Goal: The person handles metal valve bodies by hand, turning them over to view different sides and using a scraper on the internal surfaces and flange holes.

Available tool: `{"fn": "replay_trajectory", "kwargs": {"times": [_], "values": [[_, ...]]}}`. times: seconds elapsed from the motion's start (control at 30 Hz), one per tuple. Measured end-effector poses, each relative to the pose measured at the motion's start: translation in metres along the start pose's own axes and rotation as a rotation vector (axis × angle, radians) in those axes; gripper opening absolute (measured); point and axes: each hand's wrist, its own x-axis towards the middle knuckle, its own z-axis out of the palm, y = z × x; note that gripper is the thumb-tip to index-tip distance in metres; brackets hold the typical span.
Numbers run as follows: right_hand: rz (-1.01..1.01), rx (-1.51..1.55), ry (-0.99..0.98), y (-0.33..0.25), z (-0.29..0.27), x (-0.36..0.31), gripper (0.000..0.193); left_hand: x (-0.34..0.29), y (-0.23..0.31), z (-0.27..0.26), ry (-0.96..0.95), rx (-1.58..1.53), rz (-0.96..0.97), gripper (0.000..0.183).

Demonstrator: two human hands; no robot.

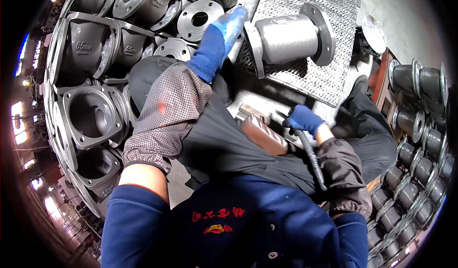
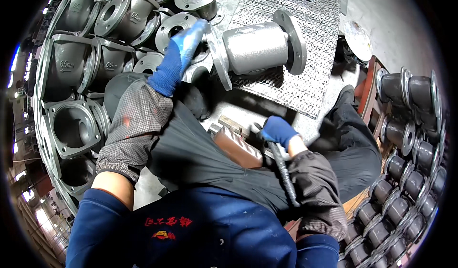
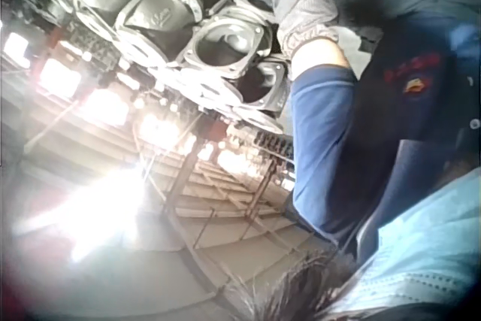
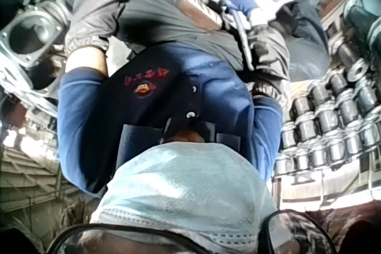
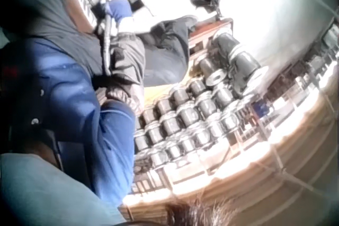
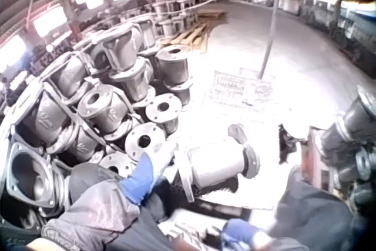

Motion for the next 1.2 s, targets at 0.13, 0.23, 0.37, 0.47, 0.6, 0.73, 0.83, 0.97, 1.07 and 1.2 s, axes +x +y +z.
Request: {"fn": "replay_trajectory", "kwargs": {"times": [0.13,0.23,0.37,0.47,0.6,0.73,0.83,0.97,1.07,1.2], "values": [[-0.249,0.736,0.047,-0.053,-0.054,-0.116,0.044,-0.03,0.004,-0.026,-0.042,-0.207,0.425,0.044],[-0.308,0.83,0.22,-0.072,-0.06,-0.17,0.047,-0.073,0.035,-0.02,-0.446,-0.26,-0.007,0.052],[-0.408,0.9,0.356,-0.091,-0.048,-0.187,0.047,-0.111,0.029,0.005,-0.619,-0.356,0.091,0.053],[-0.396,0.862,0.314,-0.104,-0.042,-0.183,0.048,-0.101,-0.006,0.045,-0.644,-0.866,0.081,0.054],[-0.483,0.868,0.374,-0.107,-0.028,-0.164,0.046,-0.099,-0.008,0.037,-0.588,-0.708,0.287,0.043],[-0.495,0.865,0.436,-0.107,-0.017,-0.15,0.043,-0.09,-0.029,0.04,-0.279,-0.107,0.864,0.028],[-0.47,0.387,0.862,-0.111,-0.005,-0.124,0.033,-0.085,-0.037,0.041,0.074,0.225,1.13,0.027],[-0.451,-0.052,1.074,-0.117,-0.01,-0.112,0.028,-0.078,-0.038,0.039,-0.173,0.104,0.95,0.043],[-0.45,0.714,0.629,-0.119,-0.01,-0.108,0.032,-0.086,-0.008,0.035,-0.027,0.12,1.144,0.037],[-0.857,1.422,-0.207,-0.127,-0.009,-0.123,0.053,-0.083,-0.018,0.041,-0.412,-0.526,0.798,0.046]]}}
